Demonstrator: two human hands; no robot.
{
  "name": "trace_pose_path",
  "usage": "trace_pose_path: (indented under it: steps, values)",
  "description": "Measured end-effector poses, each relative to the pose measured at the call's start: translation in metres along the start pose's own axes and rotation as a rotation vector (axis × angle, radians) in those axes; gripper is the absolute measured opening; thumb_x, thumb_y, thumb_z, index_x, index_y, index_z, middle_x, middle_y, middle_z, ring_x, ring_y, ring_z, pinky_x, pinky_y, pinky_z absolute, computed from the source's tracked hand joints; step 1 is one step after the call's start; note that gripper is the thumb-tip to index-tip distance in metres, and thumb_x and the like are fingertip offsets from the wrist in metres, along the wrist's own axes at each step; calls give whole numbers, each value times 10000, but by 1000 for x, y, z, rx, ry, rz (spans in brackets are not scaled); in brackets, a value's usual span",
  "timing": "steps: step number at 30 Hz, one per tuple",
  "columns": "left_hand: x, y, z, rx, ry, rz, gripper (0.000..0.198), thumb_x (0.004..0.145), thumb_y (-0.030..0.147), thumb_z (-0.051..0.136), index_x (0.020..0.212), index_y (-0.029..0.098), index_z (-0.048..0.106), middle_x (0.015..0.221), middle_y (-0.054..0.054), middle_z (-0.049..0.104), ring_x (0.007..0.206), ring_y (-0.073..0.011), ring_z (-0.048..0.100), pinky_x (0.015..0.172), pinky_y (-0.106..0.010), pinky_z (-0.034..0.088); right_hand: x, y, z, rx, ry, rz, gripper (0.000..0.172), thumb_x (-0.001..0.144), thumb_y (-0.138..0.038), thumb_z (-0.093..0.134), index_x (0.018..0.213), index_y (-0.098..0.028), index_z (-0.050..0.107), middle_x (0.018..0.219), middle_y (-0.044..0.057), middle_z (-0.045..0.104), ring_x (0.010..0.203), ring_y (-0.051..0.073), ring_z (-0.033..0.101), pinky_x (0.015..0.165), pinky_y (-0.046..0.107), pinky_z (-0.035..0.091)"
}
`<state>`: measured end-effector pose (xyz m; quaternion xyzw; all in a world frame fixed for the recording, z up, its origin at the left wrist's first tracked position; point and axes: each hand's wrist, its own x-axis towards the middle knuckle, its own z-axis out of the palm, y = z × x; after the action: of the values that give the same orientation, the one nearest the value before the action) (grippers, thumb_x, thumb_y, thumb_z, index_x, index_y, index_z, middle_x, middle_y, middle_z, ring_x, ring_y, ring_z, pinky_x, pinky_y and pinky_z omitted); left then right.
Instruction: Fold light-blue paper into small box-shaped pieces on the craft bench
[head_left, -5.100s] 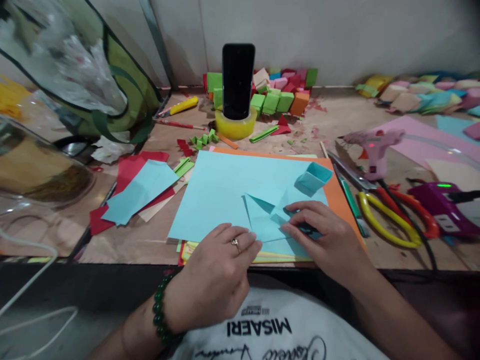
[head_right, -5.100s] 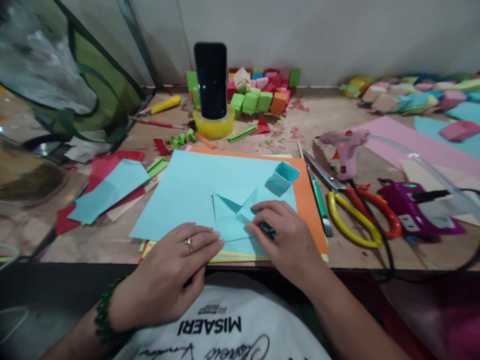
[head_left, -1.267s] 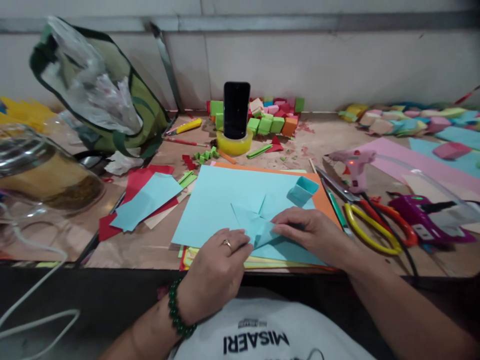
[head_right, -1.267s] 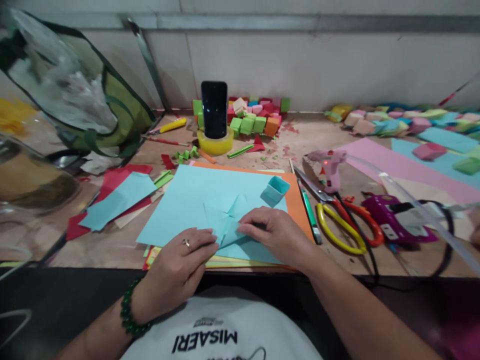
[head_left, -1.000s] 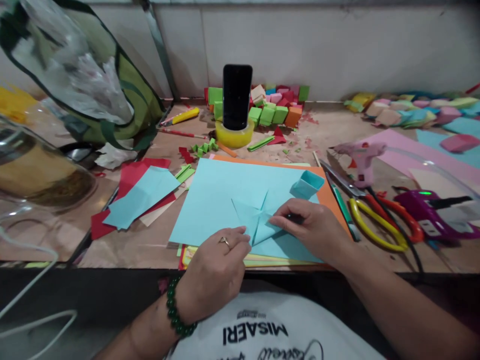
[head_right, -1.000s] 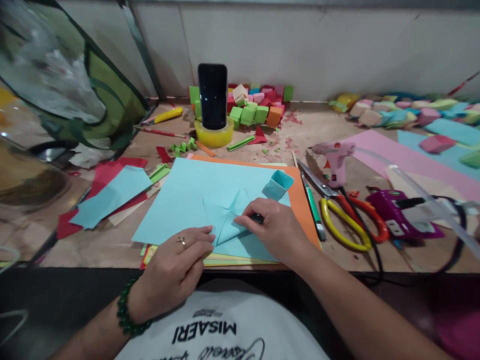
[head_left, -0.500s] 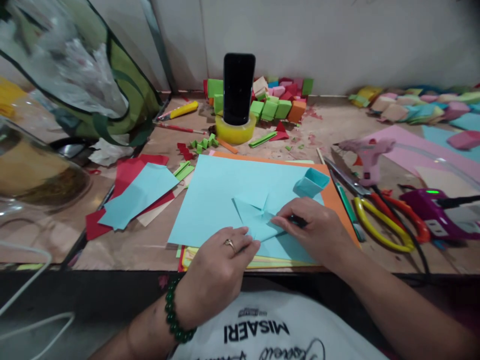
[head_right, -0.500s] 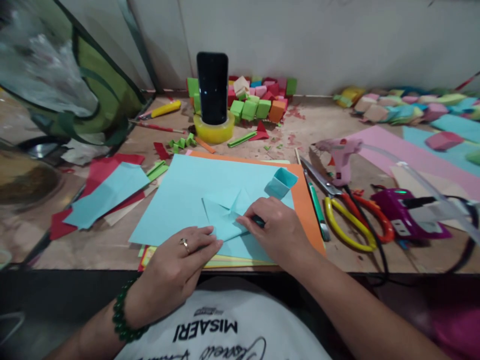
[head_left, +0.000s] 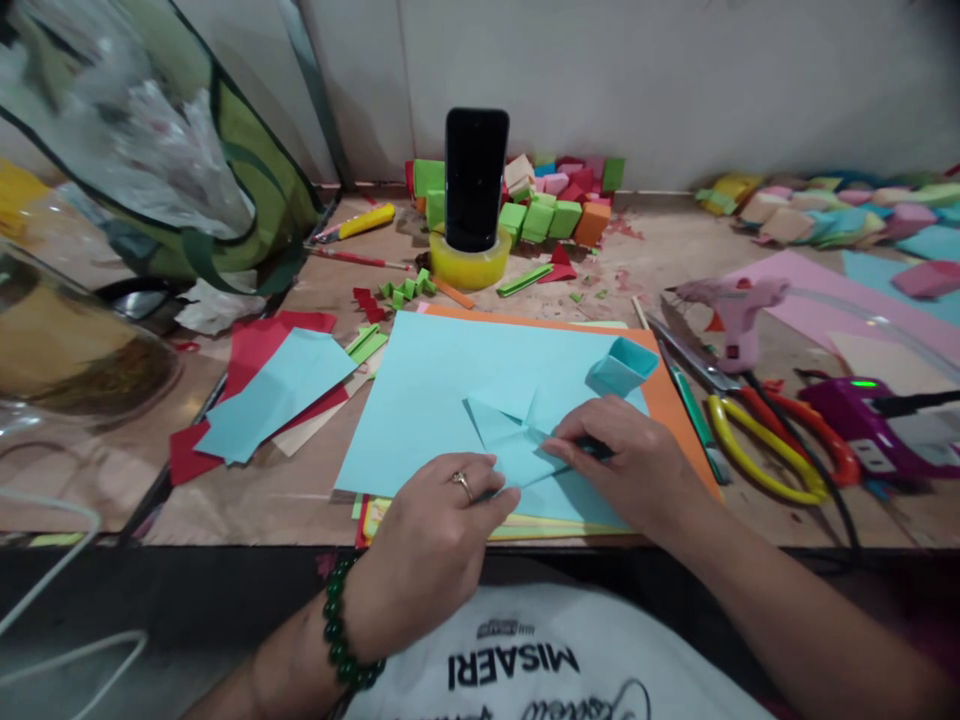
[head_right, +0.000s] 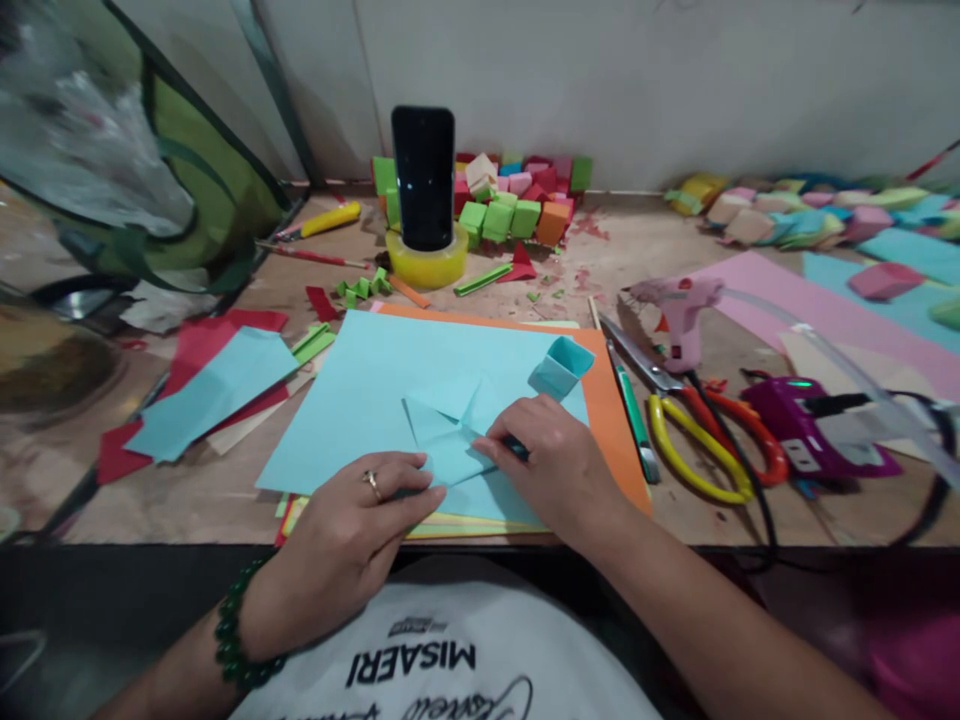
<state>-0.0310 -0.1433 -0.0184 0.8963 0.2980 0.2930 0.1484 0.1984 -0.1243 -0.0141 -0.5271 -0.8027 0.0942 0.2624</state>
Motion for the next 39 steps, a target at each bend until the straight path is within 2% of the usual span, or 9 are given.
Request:
trace_pose_path:
  steps: [3, 8, 13, 18, 24, 27, 30, 34, 39]
  values:
    - [0, 2, 0, -6, -23, -47, 363, 803, -14, 423, 1050, 142, 637, 933, -92, 644, 998, -225, 584, 857, -403, 536, 1, -1, 1, -5, 21, -36, 162, 861, -259, 616, 710, -204, 594, 671, 21, 632, 672, 172, 555, 643, 311, 457]
    - [6, 7, 2, 102, -161, -109, 480, 804, 14, 403, 1257, 118, 521, 912, -105, 595, 873, -230, 547, 768, -413, 535, 1, -2, 2, -11, 62, -65, 169, 864, -255, 608, 704, -212, 576, 658, 5, 631, 659, 161, 566, 667, 309, 466]
    - [12, 9, 4, 171, -182, -62, 409, 786, 9, 425, 1152, 91, 588, 833, -96, 561, 799, -232, 507, 709, -404, 530, 0, -2, 3, -25, 66, -45, 163, 854, -249, 614, 704, -211, 566, 666, 14, 621, 673, 170, 560, 646, 308, 460]
    - [13, 9, 5, 200, -189, -45, 385, 801, 17, 444, 1155, 78, 581, 874, -107, 578, 813, -232, 514, 736, -410, 534, -3, 0, 5, -88, 62, 2, 177, 816, -276, 668, 720, -207, 537, 699, 28, 613, 702, 191, 541, 634, 319, 447]
    - [15, 12, 6, 210, -171, 7, 345, 788, -3, 434, 1093, 50, 588, 1109, -163, 593, 1074, -274, 509, 936, -443, 475, -3, -1, 4, -101, 44, -2, 123, 834, -255, 645, 768, -210, 551, 746, 28, 631, 731, 190, 552, 660, 317, 442]
    - [18, 14, 8, 208, -187, -14, 340, 793, 4, 442, 1093, 67, 587, 1047, -144, 613, 1013, -261, 530, 904, -432, 485, -4, -2, 4, -131, 47, -1, 151, 837, -280, 649, 758, -205, 544, 747, 28, 632, 733, 190, 555, 668, 317, 443]
    - [20, 15, 9, 227, -217, -25, 399, 796, 19, 454, 1175, 92, 556, 1029, -129, 612, 962, -259, 532, 865, -437, 490, -5, -3, 4, -199, 66, 13, 165, 826, -315, 664, 810, -198, 549, 782, 39, 635, 759, 202, 568, 660, 316, 441]
    - [23, 18, 9, 277, -280, -27, 383, 798, 35, 470, 1160, 110, 568, 1012, -111, 603, 939, -252, 526, 900, -448, 463, -8, -2, 4, -273, 77, 37, 223, 813, -361, 674, 883, -186, 554, 821, 51, 630, 796, 222, 580, 661, 326, 450]
    - [23, 19, 10, 310, -281, -22, 391, 827, 49, 454, 1200, 113, 552, 1039, -112, 594, 972, -251, 519, 930, -446, 446, -11, 0, -3, -178, 57, -17, 245, 842, -377, 640, 942, -163, 578, 900, 73, 635, 833, 207, 591, 690, 313, 481]
